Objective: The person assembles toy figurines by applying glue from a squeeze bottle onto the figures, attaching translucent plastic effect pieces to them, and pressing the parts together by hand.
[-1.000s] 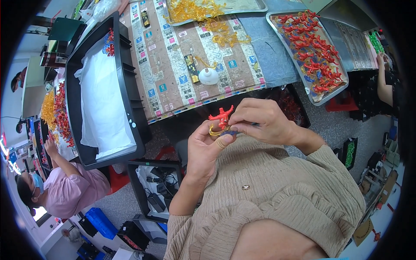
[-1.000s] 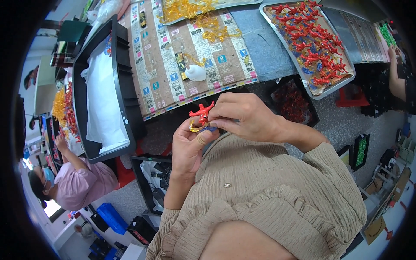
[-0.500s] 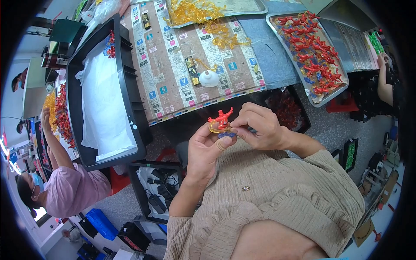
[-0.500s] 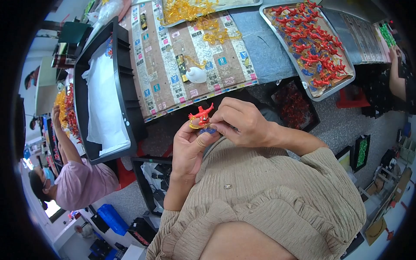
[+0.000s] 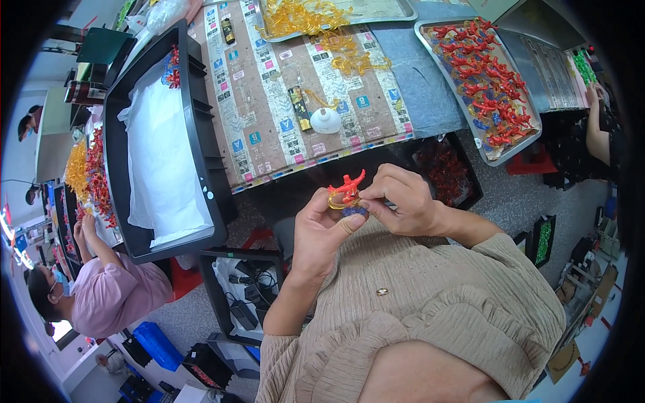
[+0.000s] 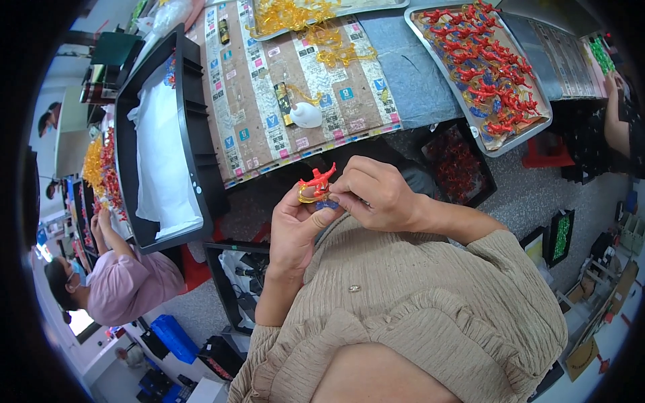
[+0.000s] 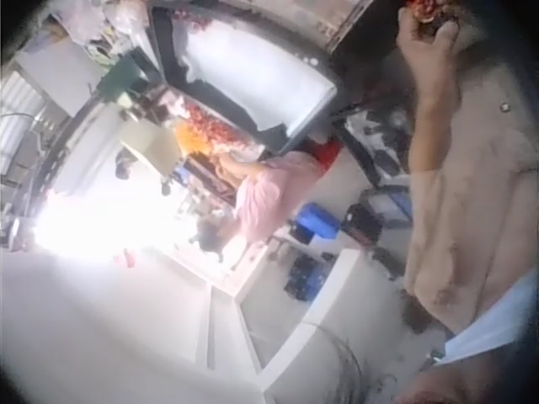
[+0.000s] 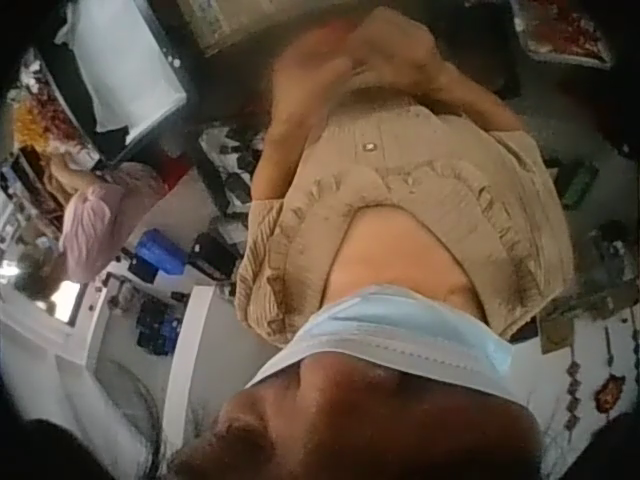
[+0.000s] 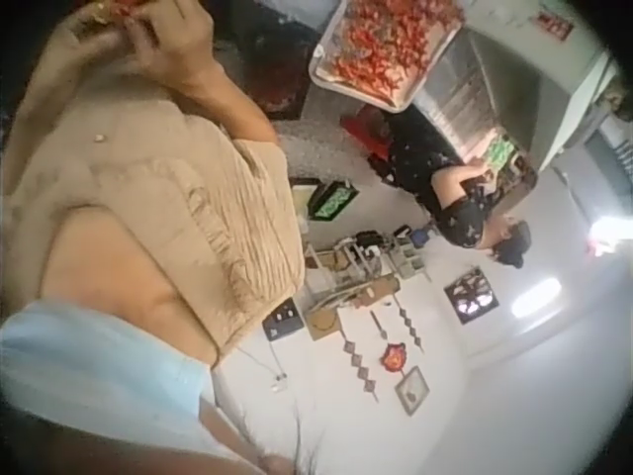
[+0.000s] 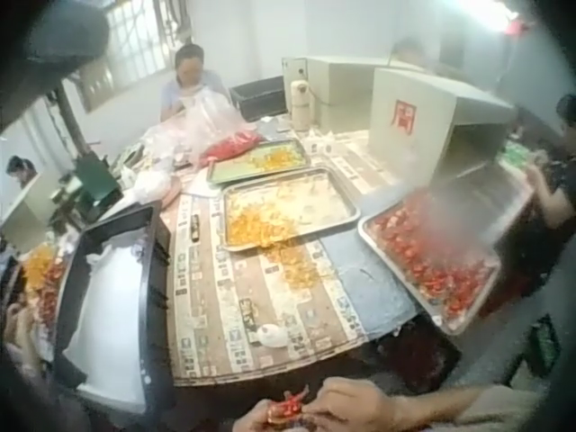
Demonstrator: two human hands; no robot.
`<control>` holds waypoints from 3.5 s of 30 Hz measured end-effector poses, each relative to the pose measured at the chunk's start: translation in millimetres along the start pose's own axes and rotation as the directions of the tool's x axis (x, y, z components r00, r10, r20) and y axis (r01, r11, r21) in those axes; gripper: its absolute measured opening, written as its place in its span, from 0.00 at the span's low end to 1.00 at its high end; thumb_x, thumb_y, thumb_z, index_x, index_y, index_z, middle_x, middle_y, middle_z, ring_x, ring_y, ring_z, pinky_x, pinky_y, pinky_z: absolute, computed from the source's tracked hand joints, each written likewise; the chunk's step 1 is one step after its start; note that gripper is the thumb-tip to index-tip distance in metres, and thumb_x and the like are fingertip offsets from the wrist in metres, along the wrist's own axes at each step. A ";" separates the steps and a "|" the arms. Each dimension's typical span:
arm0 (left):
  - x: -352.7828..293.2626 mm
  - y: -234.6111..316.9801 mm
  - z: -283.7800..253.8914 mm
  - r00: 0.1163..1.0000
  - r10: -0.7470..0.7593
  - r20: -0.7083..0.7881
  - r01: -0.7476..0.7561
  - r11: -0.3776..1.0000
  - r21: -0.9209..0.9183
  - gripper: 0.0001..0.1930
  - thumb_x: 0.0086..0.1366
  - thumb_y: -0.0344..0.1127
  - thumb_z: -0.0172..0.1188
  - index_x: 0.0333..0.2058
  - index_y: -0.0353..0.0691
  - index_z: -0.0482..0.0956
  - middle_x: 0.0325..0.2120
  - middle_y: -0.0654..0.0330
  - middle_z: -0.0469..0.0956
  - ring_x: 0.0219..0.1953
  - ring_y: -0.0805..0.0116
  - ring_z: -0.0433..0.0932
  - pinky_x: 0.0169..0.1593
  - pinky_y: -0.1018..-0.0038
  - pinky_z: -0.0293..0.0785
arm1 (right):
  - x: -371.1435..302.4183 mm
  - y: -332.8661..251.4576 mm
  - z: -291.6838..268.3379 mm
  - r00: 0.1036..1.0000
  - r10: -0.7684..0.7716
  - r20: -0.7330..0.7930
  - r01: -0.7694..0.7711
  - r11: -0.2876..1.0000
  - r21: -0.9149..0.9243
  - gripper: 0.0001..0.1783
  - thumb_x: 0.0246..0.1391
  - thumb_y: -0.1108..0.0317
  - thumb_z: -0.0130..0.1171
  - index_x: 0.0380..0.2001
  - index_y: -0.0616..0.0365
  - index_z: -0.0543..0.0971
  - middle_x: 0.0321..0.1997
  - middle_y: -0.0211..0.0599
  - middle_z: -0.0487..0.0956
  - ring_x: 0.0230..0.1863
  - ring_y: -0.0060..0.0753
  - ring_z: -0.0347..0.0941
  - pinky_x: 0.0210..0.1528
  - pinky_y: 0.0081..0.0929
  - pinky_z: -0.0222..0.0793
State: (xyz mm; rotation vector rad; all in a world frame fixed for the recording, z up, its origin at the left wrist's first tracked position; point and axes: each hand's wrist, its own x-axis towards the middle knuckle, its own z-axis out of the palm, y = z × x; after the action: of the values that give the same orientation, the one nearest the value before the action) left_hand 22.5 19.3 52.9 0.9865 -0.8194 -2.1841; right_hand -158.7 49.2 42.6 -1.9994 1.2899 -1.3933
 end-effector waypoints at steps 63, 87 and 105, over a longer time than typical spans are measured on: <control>12.6 -8.7 9.3 0.912 0.398 -0.097 -0.346 0.875 0.339 0.08 0.62 0.26 0.60 0.39 0.29 0.80 0.35 0.62 0.71 0.30 0.75 0.77 0.32 0.80 0.78 | -0.4 9.8 -12.6 0.925 0.333 0.180 -0.372 0.891 0.261 0.08 0.46 0.76 0.67 0.33 0.62 0.82 0.29 0.37 0.79 0.31 0.30 0.76 0.33 0.24 0.71; 69.8 -22.8 -3.5 0.535 0.619 0.575 -0.436 -0.381 0.815 0.18 0.52 0.28 0.63 0.43 0.27 0.78 0.21 0.60 0.65 0.20 0.66 0.71 0.21 0.71 0.66 | -3.9 17.9 22.3 0.857 0.442 -0.266 -0.456 0.890 0.012 0.03 0.45 0.77 0.65 0.25 0.63 0.80 0.20 0.31 0.73 0.18 0.17 0.66 0.19 0.17 0.62; 84.4 -31.1 0.9 0.456 0.581 0.674 -0.422 -0.526 0.739 0.10 0.50 0.27 0.60 0.33 0.29 0.79 0.25 0.64 0.68 0.21 0.73 0.69 0.21 0.76 0.64 | -7.7 30.8 14.1 0.826 0.475 -0.303 -0.525 0.845 -0.106 0.06 0.43 0.78 0.63 0.20 0.61 0.76 0.19 0.33 0.71 0.15 0.21 0.65 0.17 0.21 0.60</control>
State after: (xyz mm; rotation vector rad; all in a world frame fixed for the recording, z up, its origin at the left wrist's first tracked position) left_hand -32.3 -21.8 -5.3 0.7252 -2.3657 -0.0119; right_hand -161.2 37.5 9.9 -1.4310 1.9601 -1.3368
